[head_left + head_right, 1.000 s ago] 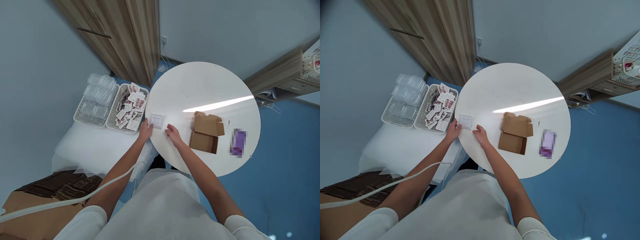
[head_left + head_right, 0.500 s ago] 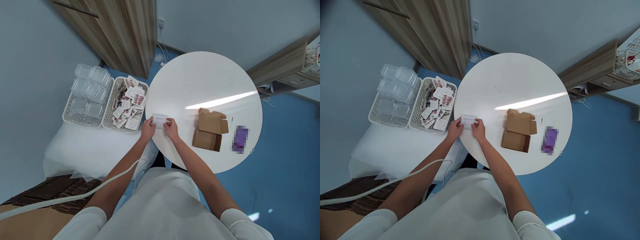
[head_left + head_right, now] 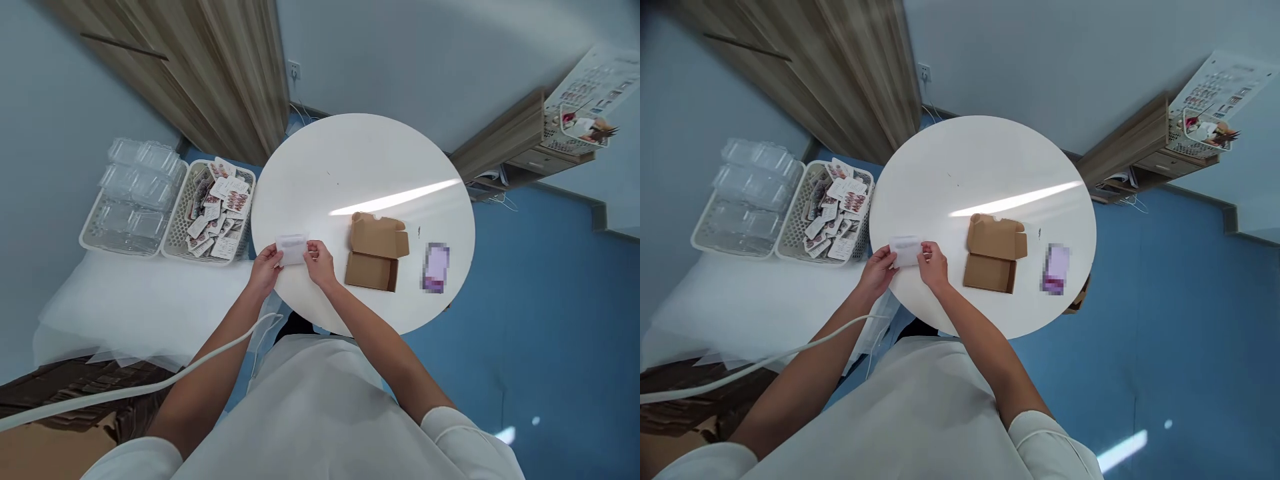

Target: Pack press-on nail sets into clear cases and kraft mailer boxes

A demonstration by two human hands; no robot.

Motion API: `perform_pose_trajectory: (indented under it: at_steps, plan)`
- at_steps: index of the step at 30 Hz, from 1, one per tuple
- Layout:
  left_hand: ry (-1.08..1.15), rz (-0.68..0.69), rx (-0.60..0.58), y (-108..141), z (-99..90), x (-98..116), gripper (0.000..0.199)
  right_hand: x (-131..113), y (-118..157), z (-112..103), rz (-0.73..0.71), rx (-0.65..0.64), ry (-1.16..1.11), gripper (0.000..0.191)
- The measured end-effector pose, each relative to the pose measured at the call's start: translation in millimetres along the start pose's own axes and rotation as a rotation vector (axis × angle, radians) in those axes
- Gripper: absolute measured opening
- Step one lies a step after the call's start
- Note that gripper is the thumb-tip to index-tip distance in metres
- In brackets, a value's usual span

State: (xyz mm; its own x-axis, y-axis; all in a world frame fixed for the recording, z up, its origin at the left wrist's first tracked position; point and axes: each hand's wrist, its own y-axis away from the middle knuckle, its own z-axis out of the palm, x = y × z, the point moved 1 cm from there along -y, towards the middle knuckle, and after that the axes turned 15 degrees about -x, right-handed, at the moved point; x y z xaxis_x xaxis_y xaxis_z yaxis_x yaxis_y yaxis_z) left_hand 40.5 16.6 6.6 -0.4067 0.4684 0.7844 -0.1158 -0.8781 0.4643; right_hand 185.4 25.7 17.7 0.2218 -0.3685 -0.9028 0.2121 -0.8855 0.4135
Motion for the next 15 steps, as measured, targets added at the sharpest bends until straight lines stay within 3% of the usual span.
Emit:
perform_pose_trajectory:
  at_steps: [4, 9, 15]
  plan:
    - [-0.091, 0.056, -0.034, 11, 49.4, -6, 0.032, -5, 31, -47, -0.092, 0.024, 0.034, 0.026]
    - [-0.358, 0.013, -0.068, 12, 111.7, -29, 0.035, 20, 64, -107, -0.083, 0.080, -0.027, 0.027]
    - [-0.734, -0.029, -0.108, 12, 157.1, -62, 0.036, 57, 89, -151, -0.003, 0.106, -0.019, 0.026]
